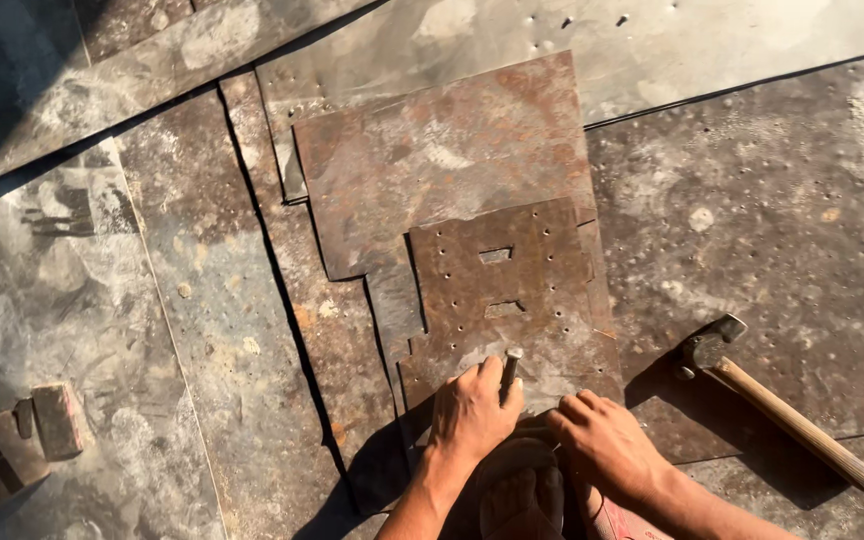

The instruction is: The person works on sheet metal pieces laid on the floor. They hold a punch against the sheet and strike it with a hammer, then use a pointed scribe to draw lines and mark hole positions on the metal, repositioning the sheets and repeating the punching and marking on different spots.

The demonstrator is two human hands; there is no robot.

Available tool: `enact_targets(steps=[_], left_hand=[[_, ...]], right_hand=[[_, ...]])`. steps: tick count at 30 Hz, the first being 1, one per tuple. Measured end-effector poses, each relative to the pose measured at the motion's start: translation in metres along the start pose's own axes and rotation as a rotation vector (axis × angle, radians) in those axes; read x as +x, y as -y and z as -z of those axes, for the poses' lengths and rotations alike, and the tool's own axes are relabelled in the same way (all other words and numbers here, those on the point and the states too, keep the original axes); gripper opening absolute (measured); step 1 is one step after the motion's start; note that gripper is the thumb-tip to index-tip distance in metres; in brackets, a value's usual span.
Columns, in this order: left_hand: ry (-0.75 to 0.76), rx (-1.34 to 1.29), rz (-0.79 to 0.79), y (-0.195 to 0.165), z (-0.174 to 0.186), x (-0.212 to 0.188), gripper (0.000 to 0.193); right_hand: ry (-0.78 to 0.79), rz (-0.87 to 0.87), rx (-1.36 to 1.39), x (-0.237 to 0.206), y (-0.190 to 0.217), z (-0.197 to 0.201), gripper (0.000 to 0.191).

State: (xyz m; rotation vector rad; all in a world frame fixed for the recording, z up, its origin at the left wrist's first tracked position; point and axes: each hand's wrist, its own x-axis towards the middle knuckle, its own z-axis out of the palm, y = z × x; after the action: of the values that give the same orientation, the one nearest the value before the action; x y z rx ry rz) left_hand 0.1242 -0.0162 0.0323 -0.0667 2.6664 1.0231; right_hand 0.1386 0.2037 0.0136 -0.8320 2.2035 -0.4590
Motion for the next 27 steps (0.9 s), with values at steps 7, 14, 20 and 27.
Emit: enact_targets(steps=[7, 14, 20, 27], left_hand=[[0.093, -0.051, 0.023, 0.008, 0.008, 0.006, 0.022], [0.337, 0.047, 0.007, 0.005, 0.022, 0.006, 0.026], [0.382, 0.034, -0.057, -0.01, 0.038, 0.032, 0.038], [0.136, 0.191, -0.383, -0.057, 0.031, 0.105, 0.093]], right_hand=[[-0.249, -0.143, 0.148, -0.031, -0.017, 0.069, 0.029], [-0.467, -0.707, 1.582, -0.053, -0.032, 0.096, 0.066], [-0.868, -0.321, 1.789, -0.043, -0.057, 0.106, 0.031], [-0.992, -0.1, 1.149, -0.02, -0.052, 0.107, 0.005]])
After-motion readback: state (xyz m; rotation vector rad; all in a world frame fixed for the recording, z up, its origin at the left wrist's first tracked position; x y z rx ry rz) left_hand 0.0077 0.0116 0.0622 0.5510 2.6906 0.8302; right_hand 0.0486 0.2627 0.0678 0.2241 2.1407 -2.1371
